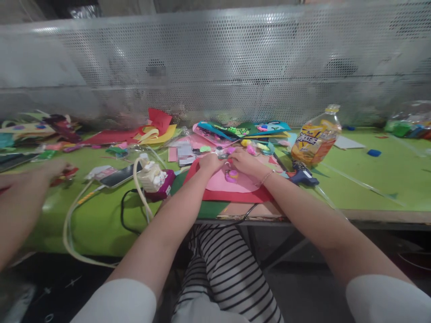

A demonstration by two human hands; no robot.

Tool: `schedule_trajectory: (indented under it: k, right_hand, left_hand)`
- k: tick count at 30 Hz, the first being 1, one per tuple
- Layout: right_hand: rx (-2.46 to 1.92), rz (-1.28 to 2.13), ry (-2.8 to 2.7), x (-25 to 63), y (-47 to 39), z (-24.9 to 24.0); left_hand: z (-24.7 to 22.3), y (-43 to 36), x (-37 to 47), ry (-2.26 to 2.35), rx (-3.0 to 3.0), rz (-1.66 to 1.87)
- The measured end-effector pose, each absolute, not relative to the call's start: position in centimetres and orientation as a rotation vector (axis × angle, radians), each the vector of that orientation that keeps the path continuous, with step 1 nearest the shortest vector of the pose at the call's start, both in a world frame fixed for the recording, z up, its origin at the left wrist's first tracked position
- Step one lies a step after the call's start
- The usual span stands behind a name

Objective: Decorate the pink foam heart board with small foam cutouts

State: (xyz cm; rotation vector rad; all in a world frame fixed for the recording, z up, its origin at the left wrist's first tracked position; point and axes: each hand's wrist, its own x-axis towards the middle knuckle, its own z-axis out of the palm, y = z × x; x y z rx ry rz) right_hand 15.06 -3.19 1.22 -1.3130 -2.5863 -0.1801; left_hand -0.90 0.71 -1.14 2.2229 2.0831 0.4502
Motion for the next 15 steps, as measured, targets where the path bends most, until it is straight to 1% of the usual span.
schedule_trajectory:
  k: [5, 15]
  right_hand:
    - [-1.125, -0.154, -2.597, 14.65, -3.42, 1.33]
    - [-1.385, -0.233, -2.453, 15.3, -2.59, 0.65]
  left_hand:
    - [-1.3, 0.87, -1.01, 2.071, 2.251, 0.442]
    - [-1.57, 1.15, -1.14, 2.061, 2.233, 0.463]
